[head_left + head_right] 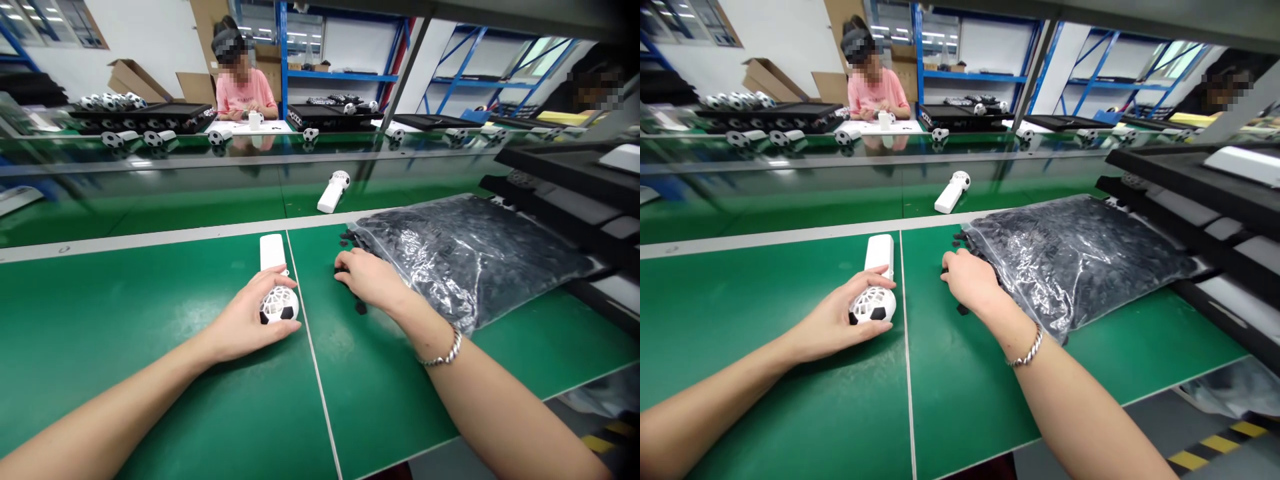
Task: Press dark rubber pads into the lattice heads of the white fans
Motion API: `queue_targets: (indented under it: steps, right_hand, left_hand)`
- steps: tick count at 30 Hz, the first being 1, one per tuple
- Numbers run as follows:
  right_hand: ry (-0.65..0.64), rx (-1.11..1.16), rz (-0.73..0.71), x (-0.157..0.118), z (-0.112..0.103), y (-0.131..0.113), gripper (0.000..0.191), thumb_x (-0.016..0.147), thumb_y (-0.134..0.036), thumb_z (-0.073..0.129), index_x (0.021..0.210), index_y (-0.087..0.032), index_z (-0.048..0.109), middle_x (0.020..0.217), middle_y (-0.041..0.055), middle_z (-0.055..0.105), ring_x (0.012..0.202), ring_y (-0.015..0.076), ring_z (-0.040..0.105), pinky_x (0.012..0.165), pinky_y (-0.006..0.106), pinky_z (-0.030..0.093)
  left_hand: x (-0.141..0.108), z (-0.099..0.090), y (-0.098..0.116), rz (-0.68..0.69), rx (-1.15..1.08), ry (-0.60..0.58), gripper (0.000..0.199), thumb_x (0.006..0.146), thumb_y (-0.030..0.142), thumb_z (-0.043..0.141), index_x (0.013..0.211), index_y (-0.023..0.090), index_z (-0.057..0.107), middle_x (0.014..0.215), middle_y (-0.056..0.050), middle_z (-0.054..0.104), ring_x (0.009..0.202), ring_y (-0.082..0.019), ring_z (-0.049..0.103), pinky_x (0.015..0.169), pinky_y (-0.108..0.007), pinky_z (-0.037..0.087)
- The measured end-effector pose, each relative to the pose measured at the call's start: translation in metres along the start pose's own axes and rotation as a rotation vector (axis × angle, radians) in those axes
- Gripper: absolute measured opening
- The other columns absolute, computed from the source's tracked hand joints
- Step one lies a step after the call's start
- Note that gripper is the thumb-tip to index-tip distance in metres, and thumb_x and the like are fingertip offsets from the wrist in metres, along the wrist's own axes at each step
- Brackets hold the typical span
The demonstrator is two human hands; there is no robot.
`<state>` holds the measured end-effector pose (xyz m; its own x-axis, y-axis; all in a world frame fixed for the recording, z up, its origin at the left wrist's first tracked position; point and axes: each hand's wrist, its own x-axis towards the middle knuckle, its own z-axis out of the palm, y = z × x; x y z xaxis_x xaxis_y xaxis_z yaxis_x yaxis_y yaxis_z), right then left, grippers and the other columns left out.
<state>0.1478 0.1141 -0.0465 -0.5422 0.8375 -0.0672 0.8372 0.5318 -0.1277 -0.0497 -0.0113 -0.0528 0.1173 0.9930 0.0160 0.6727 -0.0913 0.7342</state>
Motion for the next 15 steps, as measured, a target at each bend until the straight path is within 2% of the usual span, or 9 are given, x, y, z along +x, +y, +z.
queue_targets:
  steps: [3,7,12,15]
  right_hand:
    - [0.002,0.024,-0.046,0.0,0.002,-0.002,0.01,0.083,-0.016,0.056,0.092,-0.018,0.061,0.087,0.0056,0.057,0.076,0.0172,0.056,0.061,0.025,0.039]
    - [0.024,0.016,-0.055,0.0,0.002,0.0,0.012,0.084,-0.014,0.052,0.091,-0.015,0.061,0.083,0.0074,0.059,0.075,0.0193,0.057,0.061,0.027,0.04]
    - [0.093,0.131,-0.11,0.001,0.001,-0.001,0.023,0.082,-0.004,0.047,0.099,-0.014,0.059,0.093,0.0098,0.061,0.087,0.0218,0.057,0.072,0.031,0.043]
    - [0.115,0.365,-0.2,-0.001,0.0,-0.01,0.02,0.081,-0.005,0.051,0.096,-0.015,0.06,0.094,0.0063,0.061,0.086,0.0175,0.057,0.077,0.029,0.044]
  left_hand:
    - [0.001,-0.001,-0.002,0.033,0.001,-0.023,0.04,0.072,0.034,0.062,0.108,0.027,0.046,0.137,-0.005,0.032,0.13,-0.026,0.025,0.106,-0.048,0.023]
    - [0.001,-0.002,-0.001,0.105,-0.005,-0.016,0.041,0.071,0.03,0.062,0.108,0.026,0.045,0.127,-0.004,0.038,0.129,-0.023,0.023,0.108,-0.045,0.021]
    - [-0.001,0.002,0.006,-0.066,0.023,0.102,0.045,0.065,0.034,0.068,0.106,0.026,0.05,0.114,-0.006,0.037,0.116,-0.027,0.035,0.102,-0.05,0.029]
    - [-0.001,-0.004,0.007,-0.067,-0.006,0.052,0.047,0.065,0.036,0.067,0.107,0.026,0.05,0.108,-0.004,0.041,0.109,-0.026,0.041,0.098,-0.048,0.034]
